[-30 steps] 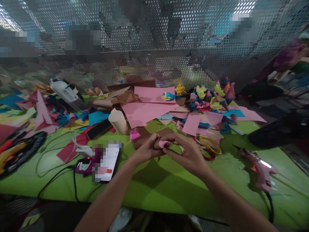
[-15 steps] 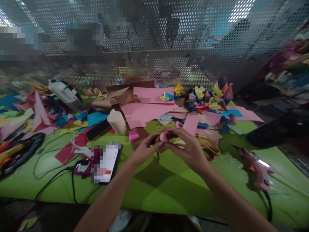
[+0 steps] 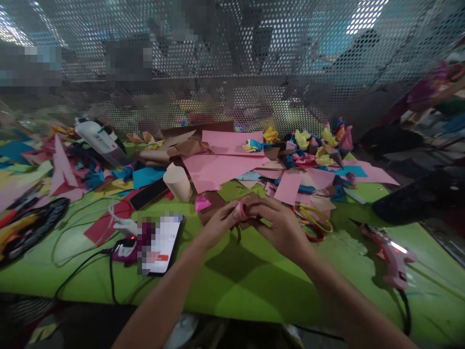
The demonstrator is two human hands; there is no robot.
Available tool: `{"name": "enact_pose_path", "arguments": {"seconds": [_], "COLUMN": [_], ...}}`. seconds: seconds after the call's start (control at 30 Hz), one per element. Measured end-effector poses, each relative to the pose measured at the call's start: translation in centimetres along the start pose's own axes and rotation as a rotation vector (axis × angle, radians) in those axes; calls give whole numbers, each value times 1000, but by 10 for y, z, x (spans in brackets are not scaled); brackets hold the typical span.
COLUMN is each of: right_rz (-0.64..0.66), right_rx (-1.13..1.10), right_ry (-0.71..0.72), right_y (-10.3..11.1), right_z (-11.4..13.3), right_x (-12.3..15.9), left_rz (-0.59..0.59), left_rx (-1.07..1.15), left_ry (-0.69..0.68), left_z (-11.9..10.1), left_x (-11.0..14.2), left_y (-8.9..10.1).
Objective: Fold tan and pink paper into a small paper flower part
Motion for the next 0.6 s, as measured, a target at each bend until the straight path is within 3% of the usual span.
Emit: {"name": "enact_pose_path", "arguments": {"seconds": [0.17, 0.27, 0.47, 0.6], "right_rz": [47, 10, -69, -41], "right_rx": [119, 126, 320, 373], "right_ry": [91, 102, -117, -95], "right_y": [-6, -5, 2, -2], "right_z": [4, 6, 1, 0], "right_x": [2, 2, 4, 7], "left_rz": [19, -4, -61, -73], "left_rx": [-36, -10, 38, 36], "left_ry": [32, 96, 155, 146], "left_z": [5, 9, 6, 3], "left_x": [-3, -3, -1, 1], "left_y": [1, 1, 1, 2]}}
Point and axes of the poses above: each hand's wrist, its own x-axis away from the middle knuckle, its own y-axis out of the back of the hand, z = x × y, the point moved 4 cm from there along -x, towards the middle knuckle, and after that the axes turned 3 degrees about -z, right-handed, at the moved point
